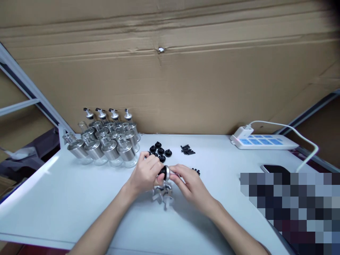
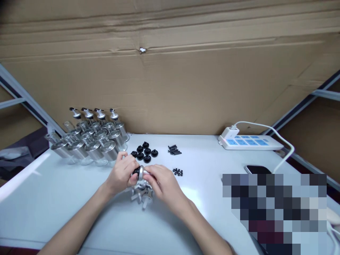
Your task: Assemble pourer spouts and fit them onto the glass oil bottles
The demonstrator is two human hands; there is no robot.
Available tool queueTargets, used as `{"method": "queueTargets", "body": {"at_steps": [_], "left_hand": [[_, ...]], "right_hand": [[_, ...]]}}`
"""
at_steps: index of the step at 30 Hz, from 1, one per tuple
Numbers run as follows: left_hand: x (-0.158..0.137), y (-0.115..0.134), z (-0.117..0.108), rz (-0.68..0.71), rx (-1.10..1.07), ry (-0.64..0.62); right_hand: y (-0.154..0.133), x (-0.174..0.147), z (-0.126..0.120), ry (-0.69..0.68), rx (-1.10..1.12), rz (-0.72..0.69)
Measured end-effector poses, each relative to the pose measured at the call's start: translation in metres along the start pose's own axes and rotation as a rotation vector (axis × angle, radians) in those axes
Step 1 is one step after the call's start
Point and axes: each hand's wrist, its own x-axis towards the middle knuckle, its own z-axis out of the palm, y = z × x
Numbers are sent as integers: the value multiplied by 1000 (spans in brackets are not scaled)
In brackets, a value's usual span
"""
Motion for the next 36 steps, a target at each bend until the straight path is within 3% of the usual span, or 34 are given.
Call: {"method": "queueTargets", "body": {"at_steps": [4,7,11,15,18,21,26,31,36], "left_hand": [[0,5,4,-159,-169,-40],[-3,7,6,-288,-271,-133],[-9,5,9,-288,-288,-203],[-12,5,8,-185,-240,-108],[-12,7,6,-77,-192,-60],[-12,7,5,-20,-142,-89],[-13,7,8,9,-133,-90],[-10,16,9,77,-176,-8],[-3,19,5,86,-130,13]], "right_hand": [[5,0,-2,158,-419,-265],[7,1,-5,165,-454,-265],[7,2,-9,40,-65,17],[5,3,-13,-137,541,392],[6,3,-14,-239,895,545],[9,2,-15,-307,1131,657],[12,1,-19,-406,1254,712],[12,-1,-22,-499,1212,738],[6,1,-18,-463,1112,728]]}}
